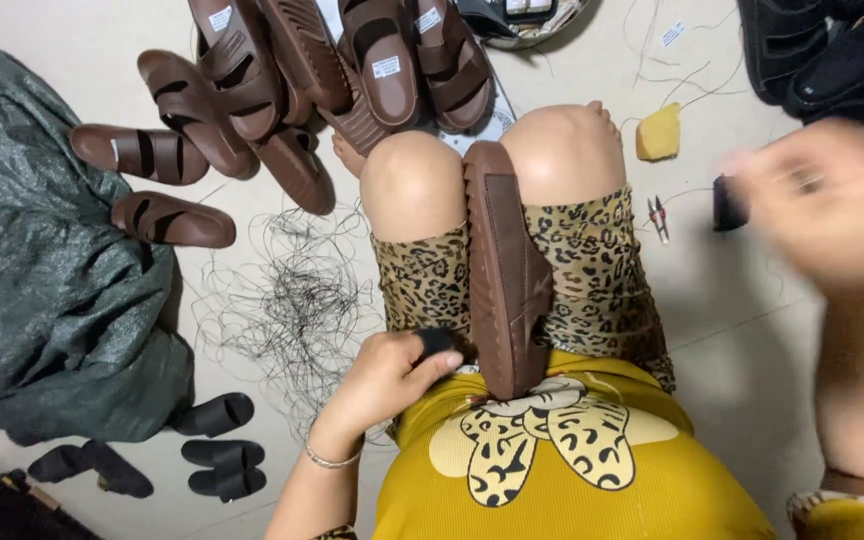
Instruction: Hand-sewing the upper strap of a brown sandal to the sole using a needle and thread.
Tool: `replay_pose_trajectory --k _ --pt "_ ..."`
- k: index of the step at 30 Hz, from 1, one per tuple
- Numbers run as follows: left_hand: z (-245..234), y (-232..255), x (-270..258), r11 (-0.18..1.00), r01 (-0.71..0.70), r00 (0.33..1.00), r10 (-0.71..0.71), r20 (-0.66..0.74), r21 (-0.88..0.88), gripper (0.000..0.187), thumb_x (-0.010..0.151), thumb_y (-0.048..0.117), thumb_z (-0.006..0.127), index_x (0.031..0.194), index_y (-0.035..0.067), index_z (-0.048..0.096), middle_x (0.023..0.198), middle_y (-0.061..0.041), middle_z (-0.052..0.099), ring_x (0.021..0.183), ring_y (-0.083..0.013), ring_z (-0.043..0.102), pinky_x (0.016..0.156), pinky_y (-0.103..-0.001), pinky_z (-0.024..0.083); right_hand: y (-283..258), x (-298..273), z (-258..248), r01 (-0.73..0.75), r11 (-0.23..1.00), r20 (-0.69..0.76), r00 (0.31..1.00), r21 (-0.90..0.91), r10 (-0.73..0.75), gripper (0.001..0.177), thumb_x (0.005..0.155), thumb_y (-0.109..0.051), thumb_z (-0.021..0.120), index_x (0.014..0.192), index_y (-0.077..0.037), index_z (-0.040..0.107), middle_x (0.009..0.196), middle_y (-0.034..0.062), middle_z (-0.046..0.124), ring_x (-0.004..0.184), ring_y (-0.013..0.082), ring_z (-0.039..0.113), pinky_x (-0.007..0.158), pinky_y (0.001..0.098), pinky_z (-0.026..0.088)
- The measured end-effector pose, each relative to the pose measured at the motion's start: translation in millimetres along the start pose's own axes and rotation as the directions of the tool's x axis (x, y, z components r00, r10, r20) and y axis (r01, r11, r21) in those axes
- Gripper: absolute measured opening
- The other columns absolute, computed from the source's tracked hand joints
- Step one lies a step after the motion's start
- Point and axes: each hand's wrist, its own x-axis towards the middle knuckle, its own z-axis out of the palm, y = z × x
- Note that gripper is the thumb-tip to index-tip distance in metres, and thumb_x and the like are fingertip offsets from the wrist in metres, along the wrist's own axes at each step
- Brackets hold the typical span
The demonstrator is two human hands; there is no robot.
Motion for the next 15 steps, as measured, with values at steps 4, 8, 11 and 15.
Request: replay_pose_trajectory --k 4,8,11,15 --pt "-5.6 -4.3 7.0 0.952 -0.124 0.984 0.155 0.091 -0.28 0.06 0.102 0.048 0.061 0.059 0.016 0.033 0.051 0.009 0.028 0.043 -0.0064 0.029 0.04 -0.027 0.023 19.9 -2.9 -23.6 -0.029 0.998 -0.128 0.992 -0.06 0.022 0.013 0.124 0.001 0.082 0.117 0.004 0.071 0.108 0.0157 0.063 0.1 0.0274 0.056 0.095 0.0388 0.042" --pt "-17.8 21.2 13.0 0.907 -0.063 0.997 0.037 -0.069 -0.416 0.022 0.095 0.029 0.071 0.094 0.009 0.078 0.071 0.007 0.064 0.059 -0.0061 0.053 0.05 -0.023 0.04 -72.0 17.6 10.3 0.328 0.933 -0.016 0.944 0.145 -0.33 0.023 0.088 -0.009 0.082 0.104 0.006 0.076 0.101 0.0189 0.076 0.089 0.0274 0.07 0.084 0.0371 0.057" --pt "-18.1 16.2 12.7 0.965 -0.005 0.986 -0.039 -0.163 -0.263 0.029 0.094 0.035 0.068 0.113 0.014 0.077 0.074 0.003 0.065 0.061 -0.0115 0.059 0.053 -0.027 0.046 -88.2 20.5 45.2 0.355 0.932 0.059 0.931 0.08 -0.36 0.04 0.084 -0.028 0.087 0.118 -0.01 0.074 0.107 0.0104 0.065 0.094 0.0211 0.064 0.077 0.0301 0.056" --pt "-6.3 -4.6 6.1 0.948 -0.14 0.945 0.041 -0.324 -0.287 0.03 0.092 0.019 0.074 0.112 -0.003 0.075 0.078 -0.02 0.075 0.071 -0.0373 0.073 0.062 -0.041 0.06 -110.1 18.9 40.2 0.269 0.846 0.208 0.894 0.46 -0.398 0.002 0.09 -0.013 0.071 0.088 -0.013 0.073 0.08 0.0054 0.065 0.059 0.0168 0.068 0.055 0.0261 0.058"
